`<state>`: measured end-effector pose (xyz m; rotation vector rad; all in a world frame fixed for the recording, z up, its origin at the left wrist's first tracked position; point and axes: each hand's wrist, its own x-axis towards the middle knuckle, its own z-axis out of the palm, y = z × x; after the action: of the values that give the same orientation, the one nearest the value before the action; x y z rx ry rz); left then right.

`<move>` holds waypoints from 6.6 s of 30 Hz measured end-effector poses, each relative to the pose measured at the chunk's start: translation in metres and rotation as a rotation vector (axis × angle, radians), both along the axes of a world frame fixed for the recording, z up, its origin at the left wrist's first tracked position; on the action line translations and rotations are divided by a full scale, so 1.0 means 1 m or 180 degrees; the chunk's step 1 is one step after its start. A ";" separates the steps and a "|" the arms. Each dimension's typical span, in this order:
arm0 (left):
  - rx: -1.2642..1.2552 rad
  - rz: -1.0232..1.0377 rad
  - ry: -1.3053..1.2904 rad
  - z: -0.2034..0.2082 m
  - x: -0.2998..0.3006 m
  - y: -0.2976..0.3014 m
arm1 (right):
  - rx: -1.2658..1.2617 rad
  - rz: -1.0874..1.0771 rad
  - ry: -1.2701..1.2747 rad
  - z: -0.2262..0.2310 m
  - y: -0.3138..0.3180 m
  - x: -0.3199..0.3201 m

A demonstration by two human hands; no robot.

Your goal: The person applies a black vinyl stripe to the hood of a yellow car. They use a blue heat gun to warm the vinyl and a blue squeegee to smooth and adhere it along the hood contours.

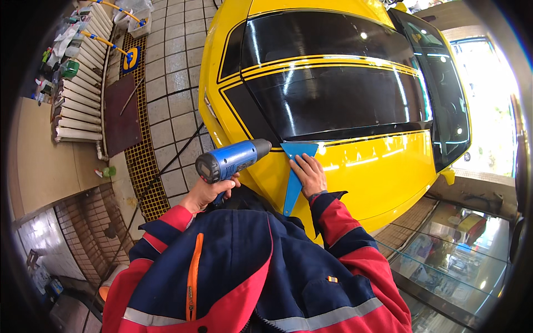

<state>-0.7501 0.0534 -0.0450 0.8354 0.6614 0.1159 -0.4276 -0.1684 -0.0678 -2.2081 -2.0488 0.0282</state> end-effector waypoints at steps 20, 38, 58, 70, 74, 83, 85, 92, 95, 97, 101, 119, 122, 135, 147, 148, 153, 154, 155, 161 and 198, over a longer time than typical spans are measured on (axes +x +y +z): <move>0.0335 -0.0083 0.0029 -0.003 -0.015 -0.001 | 0.0767 -0.3218 0.3533 0.060 0.028 0.006; 0.0368 0.0038 0.0021 0.020 -0.029 -0.010 | 0.0910 -0.3618 0.3595 0.034 -0.062 0.032; 0.0242 -0.0482 0.0104 0.024 -0.032 -0.060 | 0.1749 -0.4060 0.2621 -0.004 -0.183 0.097; 0.0226 -0.0542 -0.0034 0.025 -0.012 -0.039 | 0.0907 -0.3926 -0.0694 0.012 -0.146 0.189; -0.0603 -0.0706 -0.0405 0.016 0.028 -0.035 | -0.0162 -0.2619 0.2869 0.036 -0.092 0.064; 0.3430 -0.2172 -0.1933 0.055 0.115 -0.082 | 0.2815 -0.3061 0.4544 0.064 -0.041 -0.170; 0.2993 -0.2379 -0.2155 0.041 0.113 -0.076 | 0.2873 -0.3681 0.4809 0.081 -0.061 -0.186; -0.0147 -0.0475 0.0318 -0.068 0.174 -0.029 | 0.3016 -0.3525 0.5115 0.138 -0.102 -0.227; -0.0638 -0.0130 0.0512 -0.083 0.199 -0.027 | 0.2777 -0.3576 0.5106 0.148 -0.098 -0.236; -0.0803 0.0027 0.0635 -0.083 0.207 -0.029 | 0.2526 -0.3470 0.5290 0.153 -0.103 -0.235; -0.0917 0.0146 0.0584 -0.083 0.216 -0.036 | 0.2144 -0.3418 0.5344 0.148 -0.124 -0.221; -0.1534 0.0702 0.0274 -0.105 0.228 -0.047 | 0.1983 -0.3862 0.5463 0.161 -0.132 -0.197; -0.1062 0.0424 0.0388 -0.100 0.233 -0.042 | 0.1841 -0.4039 0.5440 0.165 -0.121 -0.201; -0.1097 0.1032 0.0567 -0.109 0.232 -0.060 | 0.1673 -0.3764 0.5148 0.177 -0.118 -0.179; -0.0861 0.1152 0.0751 -0.097 0.223 -0.062 | 0.1199 -0.3554 0.5243 0.176 -0.129 -0.142; -0.0858 0.1169 0.0736 -0.097 0.222 -0.062 | 0.1247 -0.3586 0.5275 0.175 -0.128 -0.142; -0.0799 0.1111 0.0717 -0.102 0.222 -0.061 | 0.1029 -0.3503 0.5241 0.157 -0.117 -0.133; -0.0863 0.1132 0.0666 -0.104 0.223 -0.062 | 0.0872 -0.3444 0.5178 0.152 -0.113 -0.127; -0.0853 0.1171 0.0654 -0.105 0.223 -0.063 | 0.0743 -0.3398 0.5098 0.149 -0.108 -0.121; -0.0798 0.1296 0.0752 -0.110 0.226 -0.067 | 0.0411 -0.3335 0.4523 0.139 -0.061 -0.107; -0.0534 0.1206 0.0292 -0.133 0.217 -0.071 | -0.0071 -0.3409 0.4091 0.131 -0.021 -0.096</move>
<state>-0.5336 -0.0172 -0.1780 0.5497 0.8989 0.3609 -0.5241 -0.1892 0.0637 -2.0183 -0.1755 0.9975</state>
